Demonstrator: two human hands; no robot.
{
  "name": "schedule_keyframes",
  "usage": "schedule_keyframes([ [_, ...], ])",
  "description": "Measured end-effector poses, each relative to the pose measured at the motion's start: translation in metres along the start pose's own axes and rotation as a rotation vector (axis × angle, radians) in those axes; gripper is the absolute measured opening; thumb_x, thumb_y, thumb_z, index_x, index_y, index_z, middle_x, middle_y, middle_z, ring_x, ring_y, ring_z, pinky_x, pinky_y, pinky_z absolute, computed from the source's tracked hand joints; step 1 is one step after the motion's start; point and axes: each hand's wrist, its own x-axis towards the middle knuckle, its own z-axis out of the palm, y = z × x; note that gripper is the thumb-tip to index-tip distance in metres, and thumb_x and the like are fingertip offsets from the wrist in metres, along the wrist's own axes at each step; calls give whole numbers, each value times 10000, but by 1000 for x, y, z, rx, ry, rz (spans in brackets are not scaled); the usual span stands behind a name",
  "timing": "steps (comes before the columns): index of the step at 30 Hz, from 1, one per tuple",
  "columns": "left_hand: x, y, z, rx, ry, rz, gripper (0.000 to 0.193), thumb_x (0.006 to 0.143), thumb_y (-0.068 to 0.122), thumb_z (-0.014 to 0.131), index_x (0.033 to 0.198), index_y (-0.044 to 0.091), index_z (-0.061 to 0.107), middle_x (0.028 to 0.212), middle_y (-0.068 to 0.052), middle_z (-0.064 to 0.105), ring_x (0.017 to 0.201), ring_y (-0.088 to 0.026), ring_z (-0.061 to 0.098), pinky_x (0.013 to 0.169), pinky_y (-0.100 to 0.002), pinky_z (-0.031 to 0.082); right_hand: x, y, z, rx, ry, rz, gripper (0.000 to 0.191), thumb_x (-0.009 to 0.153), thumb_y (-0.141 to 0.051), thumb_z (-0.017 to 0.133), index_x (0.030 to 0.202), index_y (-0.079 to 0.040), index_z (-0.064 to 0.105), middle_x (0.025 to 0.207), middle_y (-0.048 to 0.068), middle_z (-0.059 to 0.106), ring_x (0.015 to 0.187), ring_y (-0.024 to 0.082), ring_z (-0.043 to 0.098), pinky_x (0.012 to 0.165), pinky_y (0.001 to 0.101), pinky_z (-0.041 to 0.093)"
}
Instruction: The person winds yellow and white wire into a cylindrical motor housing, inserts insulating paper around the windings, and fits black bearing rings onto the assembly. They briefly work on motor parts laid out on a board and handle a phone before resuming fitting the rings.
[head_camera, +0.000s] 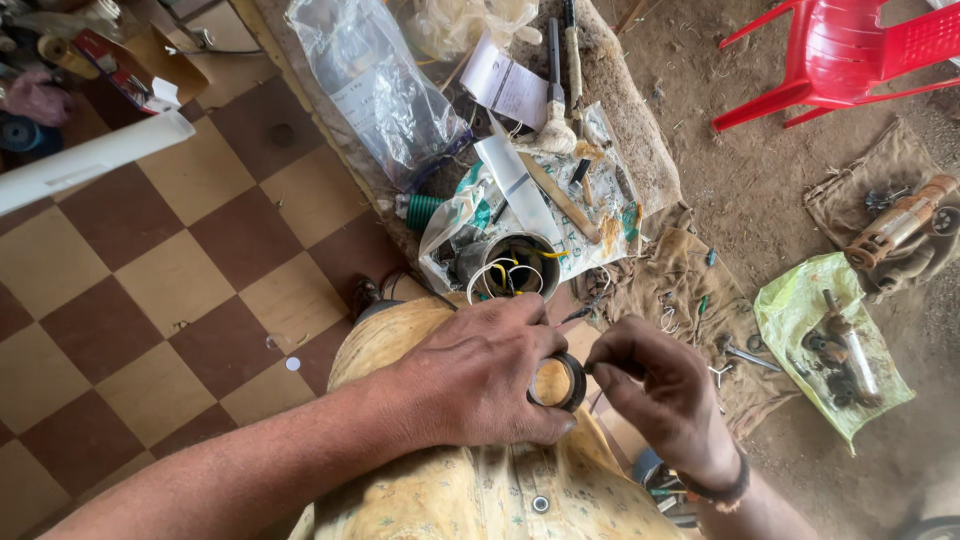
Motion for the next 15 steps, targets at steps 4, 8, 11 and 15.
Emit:
schedule_keyframes([
  [4, -1, -1, -4, 21, 37, -23, 719, 709, 483, 786, 1277, 57, 670, 1001, -161, 586, 965, -337, 612, 872, -450, 484, -8, 10, 11, 394, 46, 235, 305, 980, -179, 711, 1169, 60, 726, 991, 93, 751, 871, 153, 666, 780, 294, 553],
  [8, 2, 2, -6, 1, 42, -32, 823, 675, 463, 823, 1343, 26, 621, 1003, -159, 585, 944, -320, 618, 843, -437, 492, -17, -5, 27, 629, -152, 349, 418, 844, -169, 758, 1181, 69, 695, 1105, 94, 759, 1007, 160, 694, 919, 320, 546],
  [11, 3, 0, -7, -8, 46, -21, 851, 694, 476, 841, 1383, 35, 606, 1008, -158, 580, 941, -314, 621, 838, -426, 499, -17, -4, 36, 831, -75, 429, 381, 848, -151, 785, 1144, 76, 702, 1062, 100, 750, 973, 172, 681, 911, 340, 529],
  [15, -1, -10, -8, -149, 78, 48, 834, 716, 466, 877, 1345, 4, 582, 1025, -128, 590, 925, -285, 639, 789, -402, 513, -22, 9, 34, 933, -11, 332, 275, 932, -144, 783, 1085, 78, 728, 1009, 114, 734, 928, 193, 667, 883, 349, 522],
])
